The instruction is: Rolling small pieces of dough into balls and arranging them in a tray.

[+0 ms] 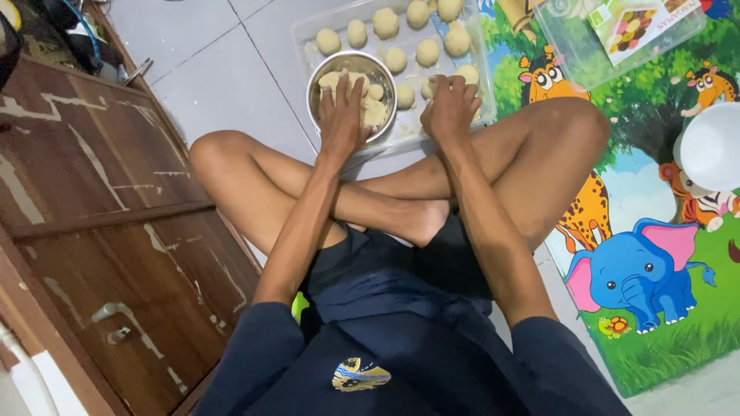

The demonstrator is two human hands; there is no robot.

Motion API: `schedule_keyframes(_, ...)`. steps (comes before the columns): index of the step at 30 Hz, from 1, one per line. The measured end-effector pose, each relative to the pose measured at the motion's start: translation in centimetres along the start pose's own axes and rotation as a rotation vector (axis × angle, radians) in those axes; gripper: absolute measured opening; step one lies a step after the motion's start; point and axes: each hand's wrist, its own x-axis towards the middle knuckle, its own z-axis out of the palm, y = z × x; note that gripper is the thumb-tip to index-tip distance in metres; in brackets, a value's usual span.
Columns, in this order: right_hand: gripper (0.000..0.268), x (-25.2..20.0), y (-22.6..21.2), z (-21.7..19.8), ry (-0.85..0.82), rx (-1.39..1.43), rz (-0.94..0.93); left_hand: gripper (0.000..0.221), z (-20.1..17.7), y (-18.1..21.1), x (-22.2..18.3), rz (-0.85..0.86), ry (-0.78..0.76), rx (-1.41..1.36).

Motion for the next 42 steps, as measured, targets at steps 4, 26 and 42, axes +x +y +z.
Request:
schedule_keyframes(4, 0.056, -0.4, -0.2, -0.8, 0.008, 0.049, 0.098, 0.117, 0.8, -0.7, 0.0, -0.025, 0.115, 0.122)
schedule_keyframes(26, 0.047, -2.0, 0.1, 0.5, 0.215, 0.011, -0.272, 0.15, 0.8, -0.3, 4.5, -0.333, -0.202, 0.162)
schedule_keyframes(42, 0.031, -2.4, -1.4, -1.5, 0.354, 0.082, -0.265, 0.097, 3.1, 0.0, 5.2, -0.241, -0.009, 0.29)
